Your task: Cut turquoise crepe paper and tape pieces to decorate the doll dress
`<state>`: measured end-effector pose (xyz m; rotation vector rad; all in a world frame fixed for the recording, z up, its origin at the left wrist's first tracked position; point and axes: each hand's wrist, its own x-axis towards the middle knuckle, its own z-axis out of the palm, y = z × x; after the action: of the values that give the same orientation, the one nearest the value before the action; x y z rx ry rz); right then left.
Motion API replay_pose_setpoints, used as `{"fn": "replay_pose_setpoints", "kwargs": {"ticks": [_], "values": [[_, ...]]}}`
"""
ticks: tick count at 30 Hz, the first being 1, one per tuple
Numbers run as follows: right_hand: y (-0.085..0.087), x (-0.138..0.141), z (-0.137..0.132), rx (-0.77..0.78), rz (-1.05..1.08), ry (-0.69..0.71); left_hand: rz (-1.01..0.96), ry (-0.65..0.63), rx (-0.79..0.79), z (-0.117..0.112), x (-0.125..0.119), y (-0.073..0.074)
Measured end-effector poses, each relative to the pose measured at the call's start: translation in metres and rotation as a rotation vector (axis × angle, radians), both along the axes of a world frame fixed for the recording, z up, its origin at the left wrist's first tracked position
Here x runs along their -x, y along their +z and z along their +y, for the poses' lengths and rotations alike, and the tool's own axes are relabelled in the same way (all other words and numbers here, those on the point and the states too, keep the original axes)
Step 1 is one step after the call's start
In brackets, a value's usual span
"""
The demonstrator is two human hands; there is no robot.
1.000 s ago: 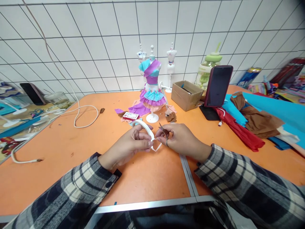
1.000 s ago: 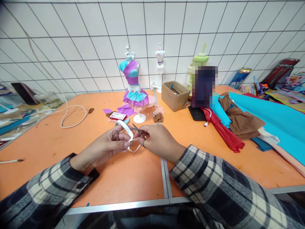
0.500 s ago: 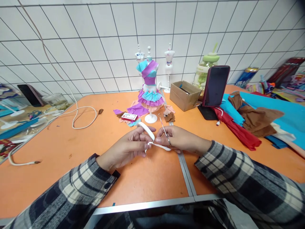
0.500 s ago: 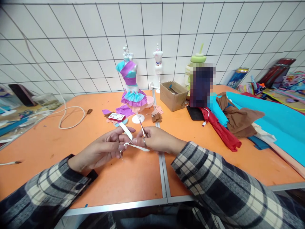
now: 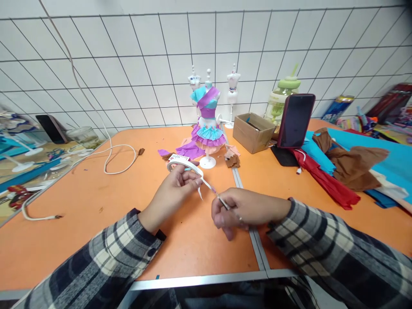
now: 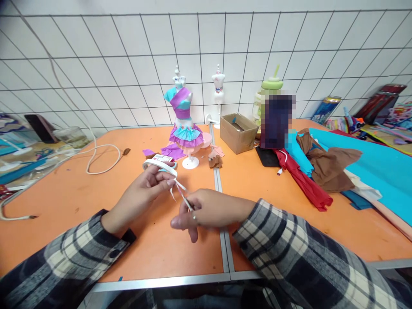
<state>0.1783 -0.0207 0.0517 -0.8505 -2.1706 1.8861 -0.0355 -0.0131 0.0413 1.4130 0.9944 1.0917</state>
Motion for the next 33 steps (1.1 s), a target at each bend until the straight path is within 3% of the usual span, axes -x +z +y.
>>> {"fn": "replay_pose_setpoints", "kwargs": {"ticks": [3, 6, 15, 23, 33], "values": [[0.000, 0.006, -0.006, -0.097, -0.198, -0.056, 0.010, -0.008, -0.031, -0.002, -0.002, 0.002], [-0.002, 0.011, -0.007, -0.098, -0.281, -0.120, 0.021, -0.019, -0.032, -0.005, -0.005, 0.003], [0.000, 0.020, -0.012, -0.123, -0.288, -0.219, 0.094, 0.015, -0.054, -0.012, -0.010, 0.002], [-0.009, 0.022, -0.011, -0.310, -0.239, -0.264, 0.131, 0.035, -0.106, -0.019, -0.014, 0.004], [-0.012, 0.025, -0.014, -0.341, -0.214, -0.286, 0.115, 0.067, -0.124, -0.020, -0.019, 0.008]]}}
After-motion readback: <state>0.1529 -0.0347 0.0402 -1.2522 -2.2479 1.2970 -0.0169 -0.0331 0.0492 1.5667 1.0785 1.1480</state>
